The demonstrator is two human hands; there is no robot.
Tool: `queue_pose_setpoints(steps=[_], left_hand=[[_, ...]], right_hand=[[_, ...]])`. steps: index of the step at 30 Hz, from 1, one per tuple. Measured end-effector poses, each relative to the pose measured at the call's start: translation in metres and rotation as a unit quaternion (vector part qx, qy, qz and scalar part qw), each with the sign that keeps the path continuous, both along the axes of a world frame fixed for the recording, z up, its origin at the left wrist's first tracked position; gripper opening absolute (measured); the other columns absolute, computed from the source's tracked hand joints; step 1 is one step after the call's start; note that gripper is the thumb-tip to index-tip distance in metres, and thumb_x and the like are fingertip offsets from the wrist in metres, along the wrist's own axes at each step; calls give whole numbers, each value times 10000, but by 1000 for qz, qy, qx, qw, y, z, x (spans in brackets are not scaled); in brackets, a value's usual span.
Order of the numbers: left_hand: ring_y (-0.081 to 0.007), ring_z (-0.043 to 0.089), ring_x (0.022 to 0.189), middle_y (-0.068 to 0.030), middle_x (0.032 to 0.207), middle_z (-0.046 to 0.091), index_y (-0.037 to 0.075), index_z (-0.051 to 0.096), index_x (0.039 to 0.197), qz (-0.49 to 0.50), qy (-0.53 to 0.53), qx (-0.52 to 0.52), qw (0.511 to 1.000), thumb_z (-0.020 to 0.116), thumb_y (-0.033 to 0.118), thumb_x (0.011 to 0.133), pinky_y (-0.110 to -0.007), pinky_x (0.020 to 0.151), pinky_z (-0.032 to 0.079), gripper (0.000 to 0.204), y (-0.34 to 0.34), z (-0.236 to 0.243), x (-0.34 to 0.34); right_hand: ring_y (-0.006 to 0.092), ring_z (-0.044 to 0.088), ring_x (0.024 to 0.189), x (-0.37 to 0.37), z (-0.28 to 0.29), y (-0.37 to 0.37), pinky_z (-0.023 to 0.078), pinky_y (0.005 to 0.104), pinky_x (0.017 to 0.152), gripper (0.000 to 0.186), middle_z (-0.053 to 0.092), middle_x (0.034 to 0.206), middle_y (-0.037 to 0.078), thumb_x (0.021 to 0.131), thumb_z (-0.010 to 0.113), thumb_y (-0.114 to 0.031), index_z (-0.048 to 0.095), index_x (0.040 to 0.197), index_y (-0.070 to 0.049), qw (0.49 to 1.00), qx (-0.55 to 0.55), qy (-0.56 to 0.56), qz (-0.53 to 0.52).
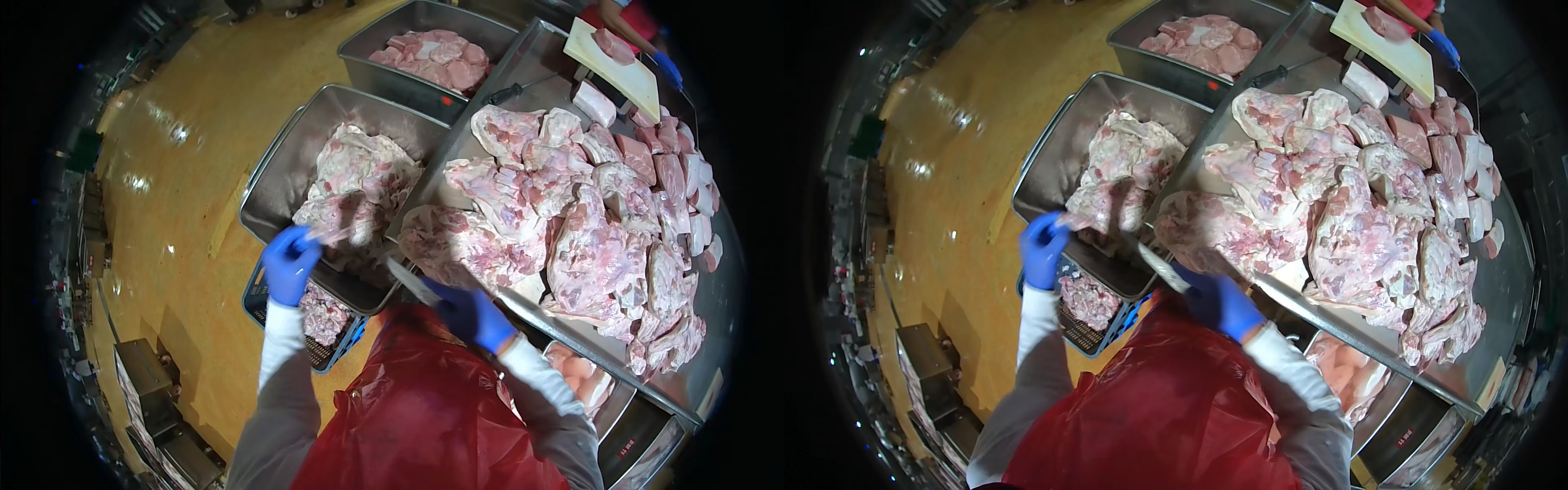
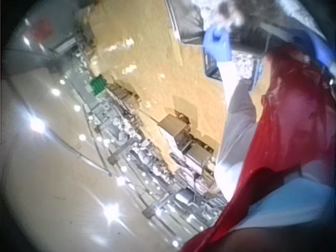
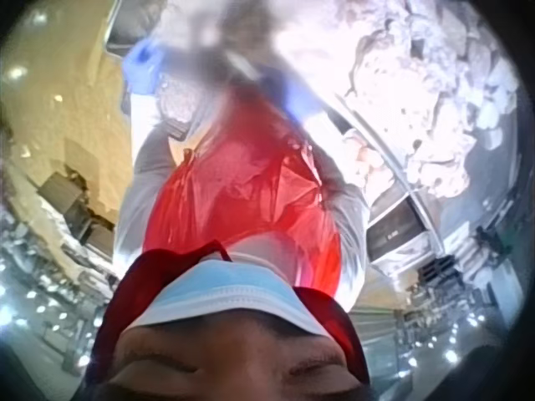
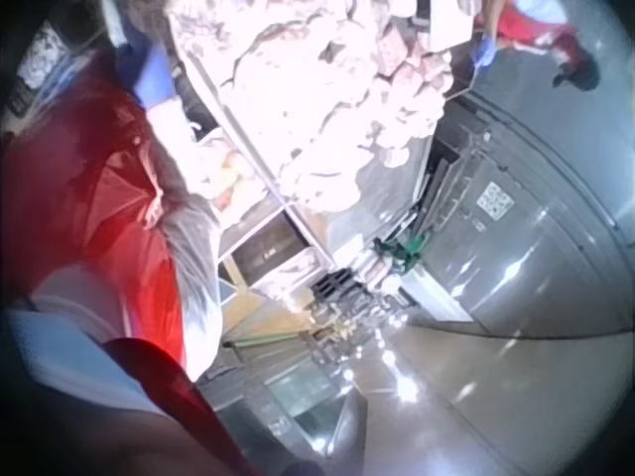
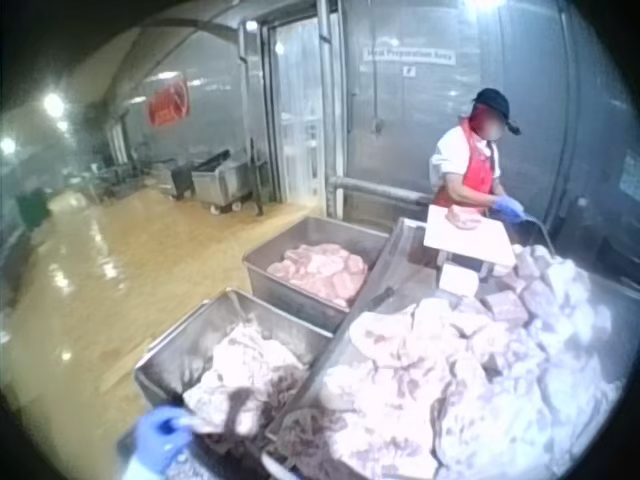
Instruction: The person uses a knife to cut large pieces of raw meat on a stainless steel table. They separate the meat into smaller portions and place them into a metal bin. The process is repetitive, involving picking up a piece, cutting it, and moving it to the bin.
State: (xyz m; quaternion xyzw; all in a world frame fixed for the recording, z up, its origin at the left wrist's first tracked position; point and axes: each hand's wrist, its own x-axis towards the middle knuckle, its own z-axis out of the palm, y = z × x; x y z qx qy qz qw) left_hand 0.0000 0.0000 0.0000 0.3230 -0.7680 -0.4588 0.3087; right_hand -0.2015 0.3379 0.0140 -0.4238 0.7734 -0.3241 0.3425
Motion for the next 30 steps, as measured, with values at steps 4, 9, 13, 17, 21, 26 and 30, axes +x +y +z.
queue_pose_setpoints(steps=[4, 9, 13, 17, 21, 26, 30], left_hand=[[-292, 722, 884, -158, 999, 752, 10, 723, 1182, 47, -275, -131, 951, 786, 136, 838, -385, 802, 571, 372, -99, -91, 173], [-385, 726, 962, -200, 1045, 752, 57, 743, 1179, 13, -190, -104, 976, 745, 184, 852, -456, 885, 582, 351, 1, -110, 16], [-339, 728, 921, -155, 1032, 763, 52, 769, 1033, -305, 5, -128, 944, 750, 199, 902, -414, 866, 577, 197, 90, -57, -191], [-362, 741, 853, -168, 927, 767, 67, 788, 941, -485, -134, -293, 813, 818, 312, 776, -433, 805, 598, 297, 112, -114, -325], [-370, 736, 824, -167, 898, 767, 82, 803, 933, -572, -296, -382, 663, 855, 359, 685, -438, 798, 602, 375, 121, -120, -360], [-350, 743, 836, -158, 894, 772, 70, 799, 939, -578, -244, -298, 719, 865, 344, 666, -405, 817, 598, 393, 97, -83, -338], [-251, 743, 813, -126, 874, 776, 47, 791, 971, -488, -213, -141, 835, 864, 288, 698, -364, 788, 589, 372, 78, -32, -305]], right_hand=[[418, 674, 707, 47, -12, 53, 537, 531, 651, 689, 629, 835, 219, 910, 600, -128, 451, 1577, -220, 986, -15, 93, -136], [398, 681, 681, 59, -34, 131, 563, 530, 595, 769, 648, 922, 210, 881, 585, -118, 384, 1614, -242, 958, 176, 170, -150], [362, 688, 660, 58, -28, 123, 556, 501, 548, 774, 656, 938, 183, 874, 612, -130, 393, 1608, -238, 941, 195, 228, -159], [342, 687, 634, 61, -33, 123, 551, 480, 527, 783, 662, 937, 157, 870, 634, -133, 400, 1605, -269, 933, 183, 261, -171], [367, 678, 654, 71, -33, 119, 546, 495, 560, 793, 651, 958, 150, 842, 627, -102, 421, 1594, -246, 928, 203, 238, -202], [350, 682, 646, 72, -36, 117, 544, 482, 544, 790, 668, 967, 150, 856, 638, -97, 420, 1596, -264, 912, 205, 255, -248], [422, 672, 699, 65, -20, 112, 542, 515, 623, 752, 680, 976, 215, 889, 626, -54, 426, 1596, -217, 922, 118, 196, -312]])
